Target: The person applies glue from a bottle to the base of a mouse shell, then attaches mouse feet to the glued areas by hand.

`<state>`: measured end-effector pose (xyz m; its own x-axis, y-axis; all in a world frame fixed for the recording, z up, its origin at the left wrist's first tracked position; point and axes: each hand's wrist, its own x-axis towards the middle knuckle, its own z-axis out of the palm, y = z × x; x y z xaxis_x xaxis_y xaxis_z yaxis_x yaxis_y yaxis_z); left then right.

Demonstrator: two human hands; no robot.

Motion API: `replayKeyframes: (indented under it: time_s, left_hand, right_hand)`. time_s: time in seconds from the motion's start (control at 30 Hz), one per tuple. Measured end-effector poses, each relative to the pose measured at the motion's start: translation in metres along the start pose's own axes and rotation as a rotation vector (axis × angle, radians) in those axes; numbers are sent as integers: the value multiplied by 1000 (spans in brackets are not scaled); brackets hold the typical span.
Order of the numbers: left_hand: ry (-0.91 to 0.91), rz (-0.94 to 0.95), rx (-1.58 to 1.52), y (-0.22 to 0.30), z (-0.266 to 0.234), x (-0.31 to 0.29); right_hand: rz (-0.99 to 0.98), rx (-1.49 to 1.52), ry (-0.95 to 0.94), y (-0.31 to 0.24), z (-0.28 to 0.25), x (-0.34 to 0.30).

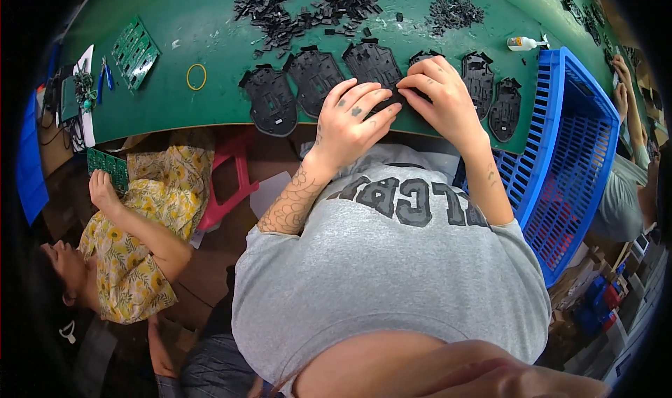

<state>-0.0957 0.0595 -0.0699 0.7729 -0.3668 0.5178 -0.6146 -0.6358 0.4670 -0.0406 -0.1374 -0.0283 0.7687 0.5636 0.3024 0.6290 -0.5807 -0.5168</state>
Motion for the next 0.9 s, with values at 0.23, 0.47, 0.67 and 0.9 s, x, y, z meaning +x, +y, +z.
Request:
replayKeyframes:
  time_s: [0.23, 0.47, 0.67, 0.9]
  left_hand:
    - [13, -3, 0, 1, -2, 2]
    - [20, 11, 8, 0, 1, 2]
    - [-22, 0, -2, 0, -1, 0]
    - [-32, -8, -24, 2, -3, 2]
  right_hand:
    - [36, 14, -8, -5, 0, 4]
    - [114, -56, -132, -11, -4, 19]
    - [144, -46, -24, 5, -33, 33]
    - [264, -97, 88, 61, -30, 39]
